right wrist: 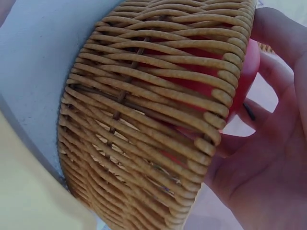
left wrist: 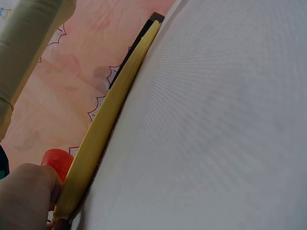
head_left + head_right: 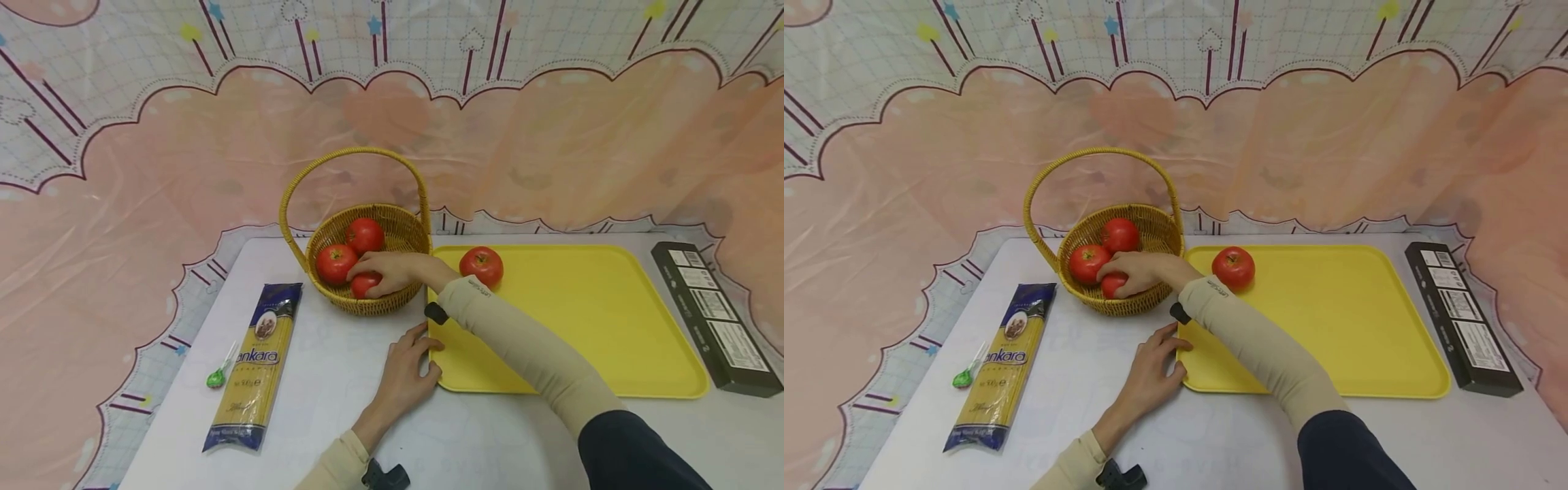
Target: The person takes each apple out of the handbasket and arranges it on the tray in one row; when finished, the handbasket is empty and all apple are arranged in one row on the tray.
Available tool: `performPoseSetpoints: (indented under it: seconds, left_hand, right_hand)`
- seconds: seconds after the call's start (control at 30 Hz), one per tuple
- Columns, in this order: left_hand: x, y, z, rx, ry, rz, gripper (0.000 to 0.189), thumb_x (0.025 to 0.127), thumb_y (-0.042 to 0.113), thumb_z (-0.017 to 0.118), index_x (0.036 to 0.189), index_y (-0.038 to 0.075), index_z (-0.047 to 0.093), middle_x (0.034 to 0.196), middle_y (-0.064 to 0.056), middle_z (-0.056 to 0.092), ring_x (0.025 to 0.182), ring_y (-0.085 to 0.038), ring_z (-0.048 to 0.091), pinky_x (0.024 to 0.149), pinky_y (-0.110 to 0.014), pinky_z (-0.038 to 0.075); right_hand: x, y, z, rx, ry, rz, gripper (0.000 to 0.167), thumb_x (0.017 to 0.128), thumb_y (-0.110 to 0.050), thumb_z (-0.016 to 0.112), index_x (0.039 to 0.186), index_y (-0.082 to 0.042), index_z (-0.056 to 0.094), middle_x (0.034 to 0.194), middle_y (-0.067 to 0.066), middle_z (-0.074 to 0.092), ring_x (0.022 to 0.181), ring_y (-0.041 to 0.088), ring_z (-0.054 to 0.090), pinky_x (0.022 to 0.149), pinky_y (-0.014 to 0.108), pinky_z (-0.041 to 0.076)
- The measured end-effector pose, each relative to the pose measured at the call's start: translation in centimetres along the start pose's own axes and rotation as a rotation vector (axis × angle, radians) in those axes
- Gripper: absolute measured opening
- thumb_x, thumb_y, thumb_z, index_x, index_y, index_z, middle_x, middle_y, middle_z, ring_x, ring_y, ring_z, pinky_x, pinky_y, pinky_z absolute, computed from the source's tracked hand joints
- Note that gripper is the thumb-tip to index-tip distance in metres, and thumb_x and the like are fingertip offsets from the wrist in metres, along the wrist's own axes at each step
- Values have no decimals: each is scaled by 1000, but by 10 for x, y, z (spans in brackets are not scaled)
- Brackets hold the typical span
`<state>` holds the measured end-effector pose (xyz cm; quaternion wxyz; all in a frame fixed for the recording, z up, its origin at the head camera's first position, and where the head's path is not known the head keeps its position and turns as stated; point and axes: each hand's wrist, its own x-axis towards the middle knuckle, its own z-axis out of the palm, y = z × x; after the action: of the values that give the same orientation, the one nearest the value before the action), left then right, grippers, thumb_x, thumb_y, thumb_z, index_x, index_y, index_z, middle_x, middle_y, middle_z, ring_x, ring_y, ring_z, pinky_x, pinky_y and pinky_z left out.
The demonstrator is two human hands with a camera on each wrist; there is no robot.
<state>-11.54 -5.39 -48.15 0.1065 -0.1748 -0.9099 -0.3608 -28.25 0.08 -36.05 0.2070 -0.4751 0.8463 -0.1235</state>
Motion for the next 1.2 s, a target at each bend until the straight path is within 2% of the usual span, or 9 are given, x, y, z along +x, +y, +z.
performPoseSetpoints:
  seconds: [0.33, 0.6, 1.03, 1.2]
  left_hand:
    - [-1, 1, 0, -9, -10, -12, 24, 77, 13, 60, 99, 19, 68, 136, -8, 53, 123, -22, 51, 88, -38, 38]
    - [0, 0, -1, -14, -32, -37, 25, 78, 14, 60, 100, 20, 67, 138, -7, 51, 125, -21, 49, 89, -37, 37]
    - [1, 0, 1, -13, -30, -32, 24, 77, 14, 60, 99, 20, 67, 137, -7, 52, 126, -22, 49, 89, -39, 38]
    - [1, 0, 1, -12, -30, -30, 25, 77, 14, 60, 100, 20, 67, 137, -8, 53, 125, -22, 50, 88, -39, 38]
  right_hand:
    - [-10, 5, 3, 37, 89, -39, 47, 89, -31, 58, 134, -25, 50, 140, -1, 39, 124, 20, 44, 105, 41, 37]
    - [-19, 10, 3, 53, 177, -33, 48, 88, -33, 59, 135, -29, 48, 142, 1, 38, 124, 23, 46, 104, 44, 37]
    - [-35, 19, 6, 104, 283, -54, 48, 87, -36, 60, 133, -31, 50, 141, 1, 39, 122, 22, 47, 99, 44, 42]
    - [-42, 23, 6, 143, 329, -50, 50, 87, -37, 61, 134, -28, 50, 141, 2, 39, 123, 24, 47, 99, 45, 42]
